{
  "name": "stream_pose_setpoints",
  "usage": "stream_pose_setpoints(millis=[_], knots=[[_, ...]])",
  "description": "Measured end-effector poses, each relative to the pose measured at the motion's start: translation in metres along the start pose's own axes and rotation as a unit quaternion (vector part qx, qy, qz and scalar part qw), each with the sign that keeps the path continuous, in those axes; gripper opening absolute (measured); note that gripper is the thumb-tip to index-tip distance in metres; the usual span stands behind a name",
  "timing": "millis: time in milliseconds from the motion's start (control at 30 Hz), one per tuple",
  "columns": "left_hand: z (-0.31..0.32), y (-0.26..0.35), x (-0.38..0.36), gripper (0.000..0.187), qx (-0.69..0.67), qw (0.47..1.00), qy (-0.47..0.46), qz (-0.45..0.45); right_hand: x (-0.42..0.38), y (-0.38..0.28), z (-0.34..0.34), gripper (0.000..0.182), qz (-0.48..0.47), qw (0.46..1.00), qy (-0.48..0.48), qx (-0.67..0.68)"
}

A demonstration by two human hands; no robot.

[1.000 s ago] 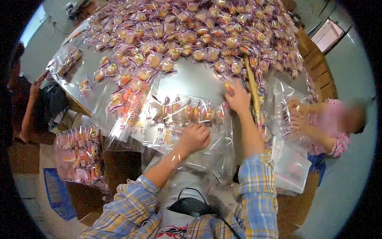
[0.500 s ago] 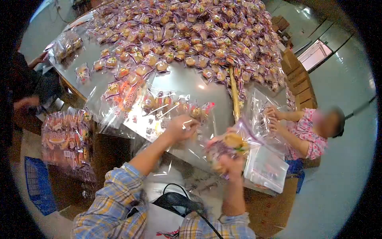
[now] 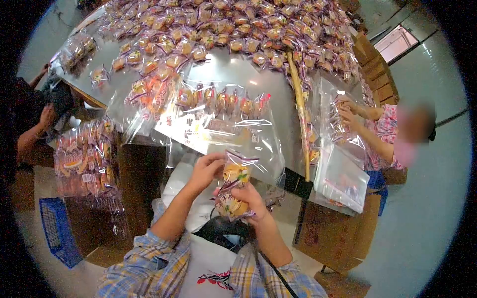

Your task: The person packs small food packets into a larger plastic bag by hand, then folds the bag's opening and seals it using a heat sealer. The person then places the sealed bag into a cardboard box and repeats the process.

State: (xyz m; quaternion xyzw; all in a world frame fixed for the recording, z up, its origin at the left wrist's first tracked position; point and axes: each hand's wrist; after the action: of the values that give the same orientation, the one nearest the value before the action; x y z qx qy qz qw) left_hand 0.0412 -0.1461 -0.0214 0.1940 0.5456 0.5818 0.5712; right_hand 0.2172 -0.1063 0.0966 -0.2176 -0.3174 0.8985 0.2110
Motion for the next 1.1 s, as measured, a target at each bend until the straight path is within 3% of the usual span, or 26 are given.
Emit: stream_pose_setpoints(millis=[67,100,200,233,333,433,500,600,633,700,800,867,933,967,1067,1100], knots=[[-0.010,0.020,-0.036,0.044,-0.038,0.998,-0.045,-0.036,-0.002,0.003,-0.006,0.061,0.000,1.000,-0.012,0.000],[-0.016,0.019,-0.046,0.055,-0.087,0.991,-0.100,-0.035,-0.004,0.003,-0.006,0.061,0.008,1.000,-0.010,0.002],[-0.012,0.014,-0.064,0.070,-0.202,0.968,-0.146,-0.026,-0.006,0.007,-0.006,0.063,0.035,0.999,-0.002,-0.013],[-0.007,0.015,-0.068,0.058,-0.183,0.973,-0.136,0.036,-0.005,0.009,-0.005,0.063,0.049,0.998,0.003,-0.031],[-0.003,0.036,-0.076,0.041,-0.029,0.994,-0.100,0.021,-0.009,0.015,-0.001,0.065,0.058,0.996,0.008,-0.074],[-0.004,0.032,-0.072,0.036,-0.112,0.993,0.001,0.045,-0.010,0.014,-0.006,0.057,0.041,0.995,0.006,-0.095],[-0.012,0.034,-0.070,0.036,-0.176,0.980,0.048,0.073,-0.016,0.010,-0.017,0.051,0.009,0.994,0.028,-0.107],[-0.019,0.045,-0.076,0.038,-0.176,0.981,0.040,0.074,-0.024,0.014,-0.023,0.046,-0.077,0.993,0.076,-0.049],[-0.021,0.045,-0.076,0.037,-0.237,0.971,-0.012,0.027,-0.024,0.013,-0.022,0.047,-0.119,0.989,0.078,-0.029],[-0.011,0.045,-0.084,0.036,-0.285,0.958,-0.032,-0.010,-0.019,0.019,-0.021,0.049,-0.210,0.970,0.120,-0.015],[0.003,0.050,-0.086,0.035,-0.235,0.971,-0.002,-0.036,-0.012,0.011,-0.019,0.050,-0.218,0.975,0.036,-0.001],[0.006,0.048,-0.085,0.035,-0.129,0.991,0.040,-0.025,-0.008,0.009,-0.022,0.056,-0.258,0.959,0.038,-0.110],[0.002,0.048,-0.085,0.034,-0.138,0.990,0.011,-0.020,-0.003,0.017,-0.022,0.058,-0.324,0.901,0.091,-0.273],[0.000,0.048,-0.085,0.034,-0.157,0.987,-0.011,-0.029,-0.004,0.017,-0.022,0.058,-0.321,0.901,0.105,-0.271],[-0.001,0.038,-0.079,0.034,-0.200,0.978,-0.003,-0.054,-0.002,0.020,-0.023,0.055,-0.311,0.928,0.151,-0.139],[0.001,0.037,-0.076,0.034,-0.212,0.975,0.012,-0.060,-0.002,0.019,-0.024,0.054,-0.305,0.942,0.125,-0.063]])
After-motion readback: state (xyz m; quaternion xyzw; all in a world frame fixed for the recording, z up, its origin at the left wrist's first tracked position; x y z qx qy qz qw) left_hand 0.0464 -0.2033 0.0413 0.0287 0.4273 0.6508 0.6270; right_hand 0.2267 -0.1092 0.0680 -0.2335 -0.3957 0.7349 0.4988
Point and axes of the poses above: each hand's wrist, its own x-axis towards the middle knuckle, its own z-axis out of the palm, y = z × x, and after that the axes turned 9 degrees about -z, right-handed
